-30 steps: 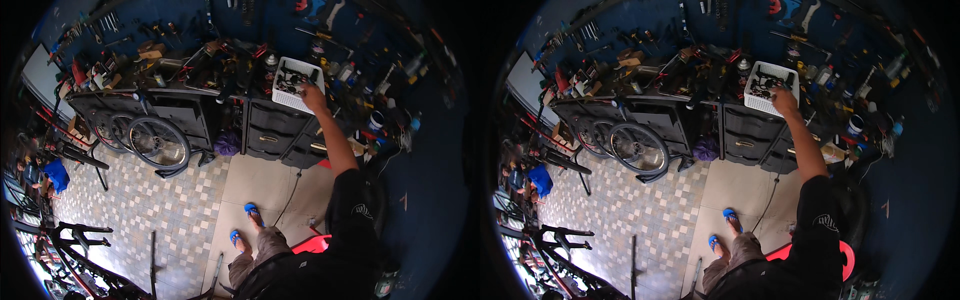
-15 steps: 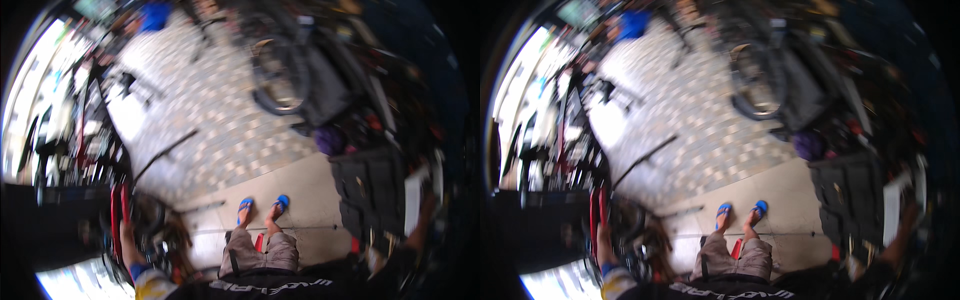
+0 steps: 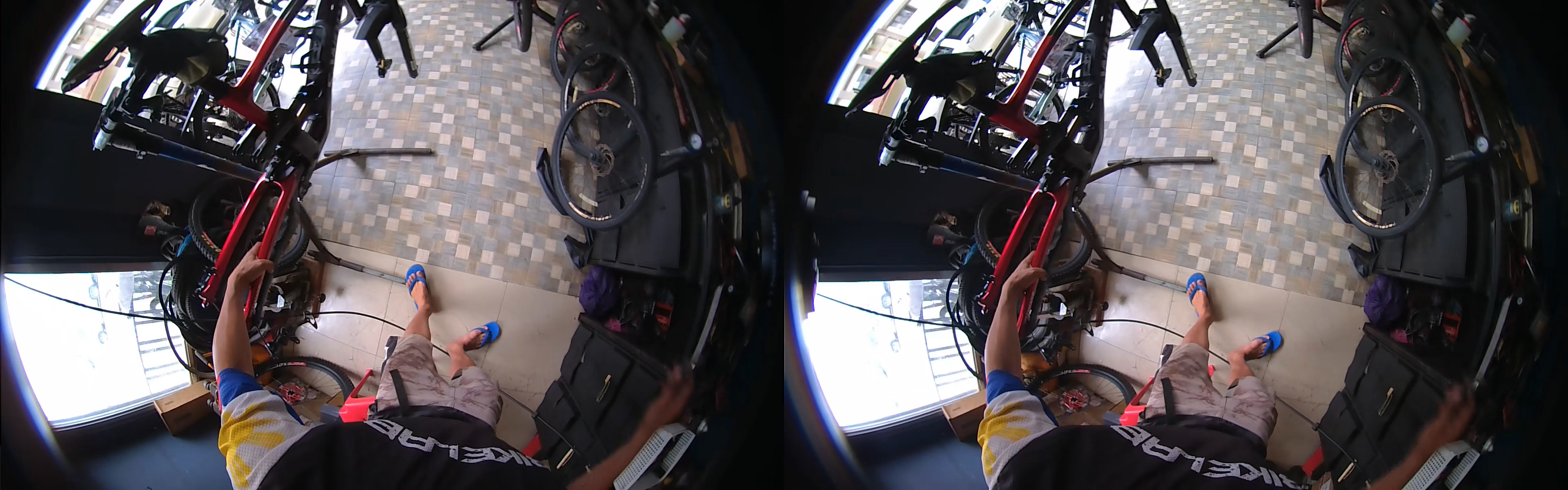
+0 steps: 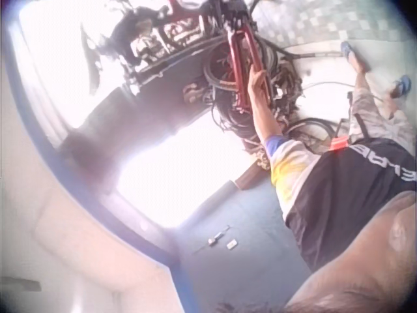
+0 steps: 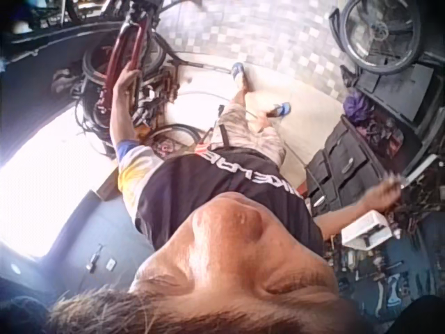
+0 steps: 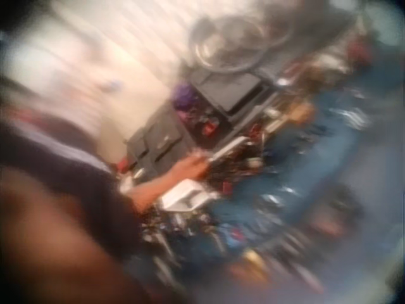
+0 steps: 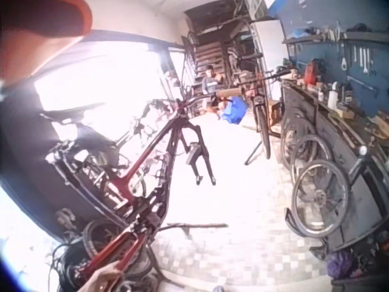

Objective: The person selects small parts from a basket, then installs a black rear derailleur onto a red bicycle frame mounted on a repair stand. They thread the derailleur cable and tighten the mounting bolt with a hex key, then reposition the frame to continue adjustments.

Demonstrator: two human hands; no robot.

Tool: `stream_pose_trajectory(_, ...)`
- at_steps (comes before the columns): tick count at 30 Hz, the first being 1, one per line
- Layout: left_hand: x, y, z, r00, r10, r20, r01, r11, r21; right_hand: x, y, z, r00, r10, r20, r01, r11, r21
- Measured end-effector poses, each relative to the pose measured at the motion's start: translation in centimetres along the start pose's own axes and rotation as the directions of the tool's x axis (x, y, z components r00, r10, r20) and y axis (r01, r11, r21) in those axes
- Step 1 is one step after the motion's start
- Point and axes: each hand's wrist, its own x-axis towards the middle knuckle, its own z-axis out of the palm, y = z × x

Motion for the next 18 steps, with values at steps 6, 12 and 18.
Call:
stream_pose_trajectory(6, -0.3, 0.0, -0.3, 0.998, 0.022, 0.063, -0.011, 0.986, -0.165, -4.2, -17.9, 36.5, 0.729, -0.285, 0.622, -0.082, 0.867, 0.492)
stream_pose_trajectory(12, -0.9, 0.6, -0.2, 0.998, -0.065, -0.023, 0.064, 0.997, -0.036, -7.8, -26.9, 59.4, 0.497, -0.384, 0.778, -0.172, 0.835, 0.522)
stream_pose_trajectory(18, -0.7, 0.8, 0.5, 0.936, -0.325, -0.133, 0.309, 0.942, -0.127, -10.5, -28.6, 74.3, 0.462, -0.473, 0.750, -0.219, 0.759, 0.613)
